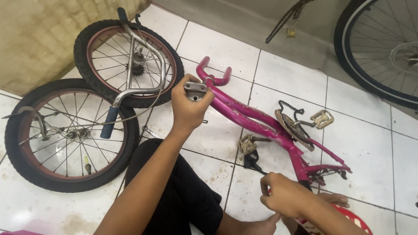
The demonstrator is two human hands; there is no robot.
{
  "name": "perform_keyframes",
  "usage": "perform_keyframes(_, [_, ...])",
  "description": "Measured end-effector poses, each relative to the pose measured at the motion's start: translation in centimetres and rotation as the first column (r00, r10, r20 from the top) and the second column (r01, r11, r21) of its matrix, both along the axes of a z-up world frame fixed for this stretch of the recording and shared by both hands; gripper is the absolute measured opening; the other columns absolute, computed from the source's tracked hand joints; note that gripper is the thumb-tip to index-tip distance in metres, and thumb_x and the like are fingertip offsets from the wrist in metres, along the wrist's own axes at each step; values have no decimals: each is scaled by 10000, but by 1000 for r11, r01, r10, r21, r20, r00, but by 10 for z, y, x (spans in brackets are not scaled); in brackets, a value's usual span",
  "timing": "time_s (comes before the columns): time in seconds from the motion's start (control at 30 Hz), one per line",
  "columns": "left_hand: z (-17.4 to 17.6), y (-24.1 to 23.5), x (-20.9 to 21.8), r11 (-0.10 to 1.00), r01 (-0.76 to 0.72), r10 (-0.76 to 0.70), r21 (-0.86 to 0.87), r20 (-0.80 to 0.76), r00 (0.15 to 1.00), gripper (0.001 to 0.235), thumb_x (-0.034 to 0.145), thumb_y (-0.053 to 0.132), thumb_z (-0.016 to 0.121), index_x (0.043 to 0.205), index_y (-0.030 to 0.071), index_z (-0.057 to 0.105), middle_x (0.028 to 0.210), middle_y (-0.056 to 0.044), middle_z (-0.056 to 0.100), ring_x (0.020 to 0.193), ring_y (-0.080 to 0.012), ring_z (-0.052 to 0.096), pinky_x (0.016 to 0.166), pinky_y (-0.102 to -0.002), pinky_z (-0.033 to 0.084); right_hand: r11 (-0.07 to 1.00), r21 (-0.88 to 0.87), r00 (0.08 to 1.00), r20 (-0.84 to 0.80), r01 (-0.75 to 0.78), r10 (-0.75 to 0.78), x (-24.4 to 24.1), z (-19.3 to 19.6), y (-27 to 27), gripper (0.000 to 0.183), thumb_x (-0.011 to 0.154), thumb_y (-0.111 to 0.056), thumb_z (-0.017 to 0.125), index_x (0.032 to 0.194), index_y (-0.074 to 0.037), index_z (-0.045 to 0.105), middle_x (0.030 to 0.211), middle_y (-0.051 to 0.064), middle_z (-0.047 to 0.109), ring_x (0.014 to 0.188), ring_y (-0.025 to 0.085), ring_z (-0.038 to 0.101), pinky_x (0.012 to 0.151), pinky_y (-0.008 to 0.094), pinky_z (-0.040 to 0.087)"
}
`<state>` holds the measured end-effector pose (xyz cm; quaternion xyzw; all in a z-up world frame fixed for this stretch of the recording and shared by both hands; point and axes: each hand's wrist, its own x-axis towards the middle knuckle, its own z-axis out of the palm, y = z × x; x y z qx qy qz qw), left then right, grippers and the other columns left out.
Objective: The person sits on the floor and works on a disassembled pink bicycle. They use a wrench to tighten a bolt on the handlebar stem and then attach a metal bracket to the frame, securing it with a bolt and nut.
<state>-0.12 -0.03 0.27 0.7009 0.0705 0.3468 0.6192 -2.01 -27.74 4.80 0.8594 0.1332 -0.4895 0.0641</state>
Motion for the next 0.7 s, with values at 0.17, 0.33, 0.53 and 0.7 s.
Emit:
perform_keyframes(0.17, [-17, -29, -6, 998, 30, -28, -46, 53, 998, 200, 784, 26, 680, 791, 90, 491, 611, 30, 531, 493, -56, 424, 482, -197, 360, 999, -8, 992, 121, -34, 35, 12, -15, -39, 237, 761, -271, 661, 941, -154, 762, 999, 35, 781, 901, 201, 762, 821, 316, 616])
perform_keyframes(0.33, [-33, -64, -9, 994, 71, -66, -80, 64, 996, 241, 783, 16, 698, 943, 67, 525, 732, -9, 573, 529, -82, 539, 489, -190, 477, 995, -50, 981, 170, -86, 93, 33, -32, -78, 229, 742, -281, 669, 904, -157, 773, 985, 31, 789, 837, 207, 763, 755, 321, 618])
perform_keyframes(0.53, [-54, -72, -14, 996, 5, -18, -90, -144, 989, 931, 844, 356, 764, 1447, -33, 171, 1382, -256, 280, 1310, -429, 400, 1100, -511, 408, 992, -65, 966, 226, -111, 123, 46, -53, -93, 232, 729, -290, 673, 908, -171, 760, 1038, 21, 771, 889, 222, 755, 787, 341, 610])
perform_keyframes(0.7, [-47, -42, -7, 856, 294, -410, -425, -213, 887, 867, 755, 258, 761, 1478, -26, 375, 1068, -151, 710, 921, -230, 740, 762, -301, 622, 993, 4, 982, 146, -121, 119, 57, -64, -84, 253, 693, -264, 682, 907, -174, 784, 941, 37, 762, 838, 205, 726, 763, 328, 599])
